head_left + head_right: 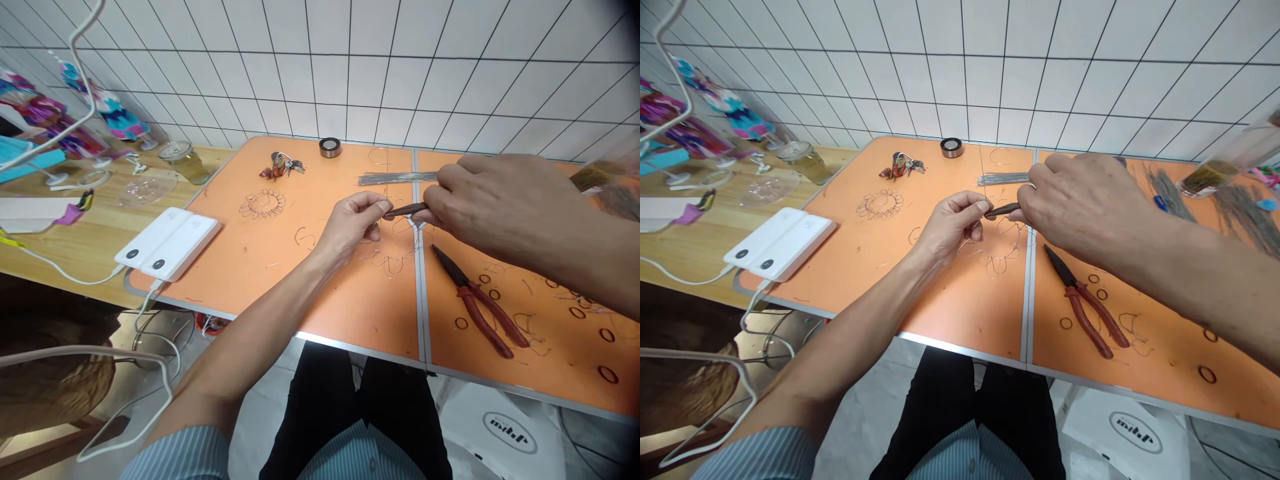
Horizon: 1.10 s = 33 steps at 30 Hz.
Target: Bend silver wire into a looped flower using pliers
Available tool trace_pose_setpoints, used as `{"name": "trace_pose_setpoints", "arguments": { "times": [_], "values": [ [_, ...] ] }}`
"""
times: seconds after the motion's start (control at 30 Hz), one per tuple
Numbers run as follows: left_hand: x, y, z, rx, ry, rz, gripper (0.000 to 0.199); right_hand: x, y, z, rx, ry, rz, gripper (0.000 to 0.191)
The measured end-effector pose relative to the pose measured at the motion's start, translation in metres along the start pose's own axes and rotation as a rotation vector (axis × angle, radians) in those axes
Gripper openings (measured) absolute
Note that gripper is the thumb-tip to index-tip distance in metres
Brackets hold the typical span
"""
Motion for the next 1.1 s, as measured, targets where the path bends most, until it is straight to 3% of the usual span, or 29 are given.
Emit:
{"name": "trace_pose_setpoints", "arguments": {
  "times": [0.2,0.5,0.73,1.1],
  "values": [
    [-0.001,0.0,0.0,0.001,-0.001,-0.002,0.014,0.003,0.012,-0.001,0.09,-0.041,0.143,0.035],
    [0.002,0.001,0.0,0.01,-0.02,-0.016,0.014,0.004,0.015,0.002,0.132,-0.025,-0.014,0.029],
    [-0.001,0.0,-0.001,0.001,-0.008,-0.011,0.014,0.004,0.012,0.003,0.078,-0.021,0.018,0.052],
    [-0.001,0.0,0.0,-0.004,0.004,-0.015,0.014,0.0,0.011,0.005,0.07,-0.017,0.119,0.054]
  ]
}}
Point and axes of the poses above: each hand's wrist, its own z-axis towards the middle knuckle, its own y-axis out of the back of the hand, x = y × z, the point moved 1 cm from there along z, towards the middle knuckle, and after that the axes turned 12 degrees about x, right-handed, at the moved point
